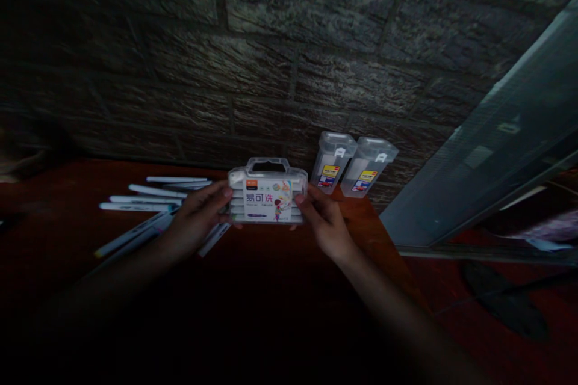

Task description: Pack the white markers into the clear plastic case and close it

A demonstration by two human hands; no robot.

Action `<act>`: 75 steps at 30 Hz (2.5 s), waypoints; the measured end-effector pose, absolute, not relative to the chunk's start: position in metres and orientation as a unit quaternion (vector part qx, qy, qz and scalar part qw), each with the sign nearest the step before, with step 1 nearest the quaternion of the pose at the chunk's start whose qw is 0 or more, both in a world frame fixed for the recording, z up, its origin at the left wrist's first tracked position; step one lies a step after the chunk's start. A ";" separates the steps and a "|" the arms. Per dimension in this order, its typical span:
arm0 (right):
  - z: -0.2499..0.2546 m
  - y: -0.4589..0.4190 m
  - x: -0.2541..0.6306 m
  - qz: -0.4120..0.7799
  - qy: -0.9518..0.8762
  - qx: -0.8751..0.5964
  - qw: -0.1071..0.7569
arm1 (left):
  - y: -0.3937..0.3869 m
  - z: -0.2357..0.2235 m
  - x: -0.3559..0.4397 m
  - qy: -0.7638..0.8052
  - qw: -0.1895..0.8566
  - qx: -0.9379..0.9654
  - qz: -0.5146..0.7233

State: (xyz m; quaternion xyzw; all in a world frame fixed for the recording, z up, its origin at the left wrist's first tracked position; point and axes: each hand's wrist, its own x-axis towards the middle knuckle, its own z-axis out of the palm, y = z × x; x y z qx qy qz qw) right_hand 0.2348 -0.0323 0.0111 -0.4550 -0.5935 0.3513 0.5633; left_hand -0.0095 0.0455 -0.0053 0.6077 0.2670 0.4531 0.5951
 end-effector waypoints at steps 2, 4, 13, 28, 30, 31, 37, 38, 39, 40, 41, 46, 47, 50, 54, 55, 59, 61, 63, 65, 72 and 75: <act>0.008 -0.031 0.237 0.385 -0.568 -0.445 0.576 | 0.046 -0.006 -0.009 0.270 0.607 0.593 0.454; 0.005 -0.030 0.239 0.405 -0.549 -0.441 0.583 | 0.047 -0.007 -0.009 0.275 0.607 0.589 0.457; 0.003 -0.033 0.232 0.309 -0.542 -0.522 0.582 | 0.035 -0.002 -0.007 0.339 0.587 0.598 0.428; 0.001 -0.031 0.233 0.420 -0.472 -0.497 0.595 | 0.036 0.001 -0.007 0.296 0.633 0.574 0.427; 0.003 -0.030 0.236 0.423 -0.470 -0.480 0.608 | 0.039 0.000 -0.008 0.264 0.644 0.569 0.437; 0.005 -0.030 0.237 0.424 -0.470 -0.473 0.613 | 0.041 0.000 -0.009 0.253 0.649 0.567 0.439; 0.022 -0.034 0.238 0.479 -0.488 -0.421 0.596 | 0.046 -0.001 -0.014 0.232 0.664 0.572 0.423; 0.023 -0.035 0.238 0.485 -0.493 -0.416 0.590 | 0.047 0.000 -0.015 0.228 0.667 0.567 0.426; 0.024 -0.035 0.239 0.490 -0.498 -0.412 0.585 | 0.047 0.000 -0.015 0.226 0.672 0.561 0.428; 0.025 -0.035 0.239 0.495 -0.503 -0.408 0.579 | 0.047 0.000 -0.015 0.223 0.678 0.553 0.431; 0.025 -0.035 0.240 0.500 -0.507 -0.403 0.575 | 0.048 0.000 -0.015 0.220 0.682 0.545 0.435; 0.022 -0.034 0.244 0.492 -0.531 -0.394 0.565 | 0.051 -0.003 -0.016 0.216 0.668 0.559 0.441; 0.021 -0.034 0.245 0.482 -0.538 -0.400 0.564 | 0.051 -0.004 -0.016 0.213 0.663 0.568 0.439; 0.019 -0.033 0.246 0.446 -0.553 -0.423 0.562 | 0.052 -0.007 -0.015 0.203 0.658 0.577 0.439; 0.015 -0.031 0.245 0.419 -0.560 -0.438 0.565 | 0.050 -0.009 -0.013 0.214 0.657 0.566 0.449; 0.014 -0.030 0.245 0.417 -0.561 -0.437 0.566 | 0.049 -0.008 -0.013 0.218 0.656 0.565 0.450; 0.011 -0.030 0.245 0.422 -0.566 -0.424 0.567 | 0.049 -0.006 -0.013 0.224 0.647 0.566 0.459; 0.010 -0.029 0.245 0.428 -0.562 -0.421 0.569 | 0.050 -0.007 -0.013 0.217 0.647 0.564 0.465; 0.010 -0.028 0.245 0.431 -0.557 -0.424 0.570 | 0.051 -0.007 -0.013 0.212 0.648 0.560 0.470; 0.010 -0.028 0.245 0.430 -0.555 -0.428 0.569 | 0.051 -0.008 -0.012 0.213 0.649 0.554 0.476; 0.007 -0.028 0.245 0.431 -0.542 -0.428 0.581 | 0.050 -0.003 -0.010 0.232 0.657 0.529 0.485; 0.010 -0.030 0.244 0.446 -0.538 -0.418 0.581 | 0.049 -0.001 -0.010 0.240 0.661 0.524 0.479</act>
